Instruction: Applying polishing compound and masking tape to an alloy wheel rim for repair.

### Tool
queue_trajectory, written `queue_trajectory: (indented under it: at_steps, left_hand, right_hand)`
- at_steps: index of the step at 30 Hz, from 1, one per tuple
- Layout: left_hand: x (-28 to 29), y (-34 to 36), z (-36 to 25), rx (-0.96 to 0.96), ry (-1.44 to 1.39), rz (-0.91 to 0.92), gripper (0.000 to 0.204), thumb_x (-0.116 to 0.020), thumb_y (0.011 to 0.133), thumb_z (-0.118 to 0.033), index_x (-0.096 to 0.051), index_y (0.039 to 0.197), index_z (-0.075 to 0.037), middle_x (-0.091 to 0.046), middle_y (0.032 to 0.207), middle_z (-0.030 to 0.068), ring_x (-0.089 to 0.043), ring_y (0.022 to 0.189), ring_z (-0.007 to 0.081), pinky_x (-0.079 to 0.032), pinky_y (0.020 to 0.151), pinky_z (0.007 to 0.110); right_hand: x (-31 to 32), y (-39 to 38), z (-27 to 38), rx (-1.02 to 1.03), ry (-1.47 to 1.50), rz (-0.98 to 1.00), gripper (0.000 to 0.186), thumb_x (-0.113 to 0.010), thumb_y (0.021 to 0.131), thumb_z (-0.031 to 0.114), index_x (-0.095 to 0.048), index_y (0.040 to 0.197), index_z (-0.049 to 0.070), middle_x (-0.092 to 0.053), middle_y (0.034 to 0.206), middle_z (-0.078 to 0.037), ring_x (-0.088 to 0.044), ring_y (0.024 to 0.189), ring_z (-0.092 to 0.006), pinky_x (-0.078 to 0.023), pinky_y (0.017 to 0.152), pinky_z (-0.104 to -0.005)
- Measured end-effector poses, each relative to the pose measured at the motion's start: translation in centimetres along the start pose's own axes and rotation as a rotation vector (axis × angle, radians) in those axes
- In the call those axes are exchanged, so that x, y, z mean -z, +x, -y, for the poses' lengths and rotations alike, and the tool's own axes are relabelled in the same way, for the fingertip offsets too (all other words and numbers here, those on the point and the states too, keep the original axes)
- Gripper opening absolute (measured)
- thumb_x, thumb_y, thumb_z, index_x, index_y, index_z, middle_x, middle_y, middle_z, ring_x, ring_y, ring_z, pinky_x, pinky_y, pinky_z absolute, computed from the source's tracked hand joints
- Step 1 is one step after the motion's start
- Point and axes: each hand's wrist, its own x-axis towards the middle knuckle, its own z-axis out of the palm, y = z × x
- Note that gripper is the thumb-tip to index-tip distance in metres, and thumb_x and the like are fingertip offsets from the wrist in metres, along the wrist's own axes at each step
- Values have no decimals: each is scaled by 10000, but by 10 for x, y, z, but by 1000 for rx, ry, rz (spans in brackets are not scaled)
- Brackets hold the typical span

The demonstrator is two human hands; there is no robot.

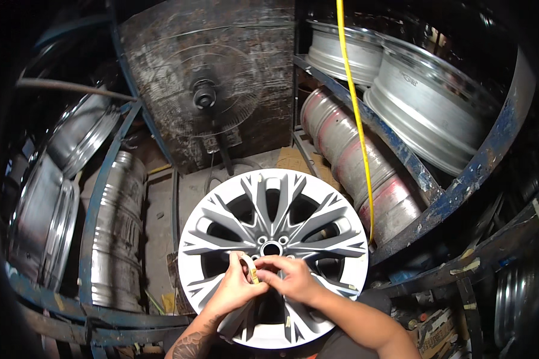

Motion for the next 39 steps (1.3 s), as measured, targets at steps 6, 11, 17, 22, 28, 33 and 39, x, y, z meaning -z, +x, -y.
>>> queue_trajectory:
  at_steps: [6, 11, 17, 22, 28, 33, 39]
  left_hand:
    - [-22, 3, -5, -146, 212, -214, 964, -974, 641, -151, -314, 1331, -19, -553, 1060, 200, -628, 932, 283, -531, 818, 404]
    - [-35, 21, 10, -492, 461, -323, 1003, -977, 605, -127, -340, 1375, -42, -449, 1148, 210, -544, 996, 371, -461, 859, 465]
    - [-34, 24, 15, -425, 339, -317, 913, -989, 595, -115, -440, 1324, -89, -457, 1140, 154, -508, 915, 266, -437, 743, 378]
    - [-25, 23, 25, -315, 162, -317, 845, -958, 645, -75, -450, 1320, -65, -445, 1150, 135, -531, 882, 234, -463, 692, 336]
    - [-22, 29, 8, -328, 255, -164, 686, -864, 761, -144, -534, 1361, -107, -474, 1147, 171, -587, 932, 317, -534, 777, 393]
    - [-4, 23, 4, -415, 316, -117, 584, -814, 808, -212, -580, 1323, -67, -569, 1211, 174, -599, 1077, 391, -535, 885, 439]
    - [-8, 15, 10, -343, 192, 4, 429, -714, 875, -154, -584, 1260, -18, -654, 1059, 161, -677, 902, 377, -557, 791, 429]
  right_hand:
    - [5, 2, -9, 255, -302, -97, 296, -806, 883, 213, -728, 1127, 67, -765, 914, -91, -751, 800, -264, -572, 719, -363]
    - [2, -1, -18, 290, -330, -194, 322, -806, 869, 135, -733, 1168, 41, -775, 992, -48, -715, 710, -203, -545, 673, -310]
    - [10, 6, -27, 281, -327, -166, 401, -860, 801, 43, -736, 1179, 1, -790, 1016, -94, -761, 780, -209, -543, 627, -305]
    - [-5, 6, -36, 321, -281, -144, 301, -804, 803, 47, -761, 1101, 35, -761, 1047, -85, -709, 765, -233, -546, 659, -326]
    - [16, 13, -30, 154, -323, -65, 129, -775, 814, 9, -743, 932, 50, -764, 888, -90, -740, 746, -253, -564, 672, -362]
    - [19, 19, -20, 158, -366, 26, 79, -782, 839, 48, -721, 889, 48, -731, 826, -84, -715, 712, -260, -540, 642, -359]
    - [15, 15, -17, 108, -384, 135, 91, -755, 860, 45, -666, 875, 47, -676, 787, -78, -669, 675, -288, -520, 624, -370]
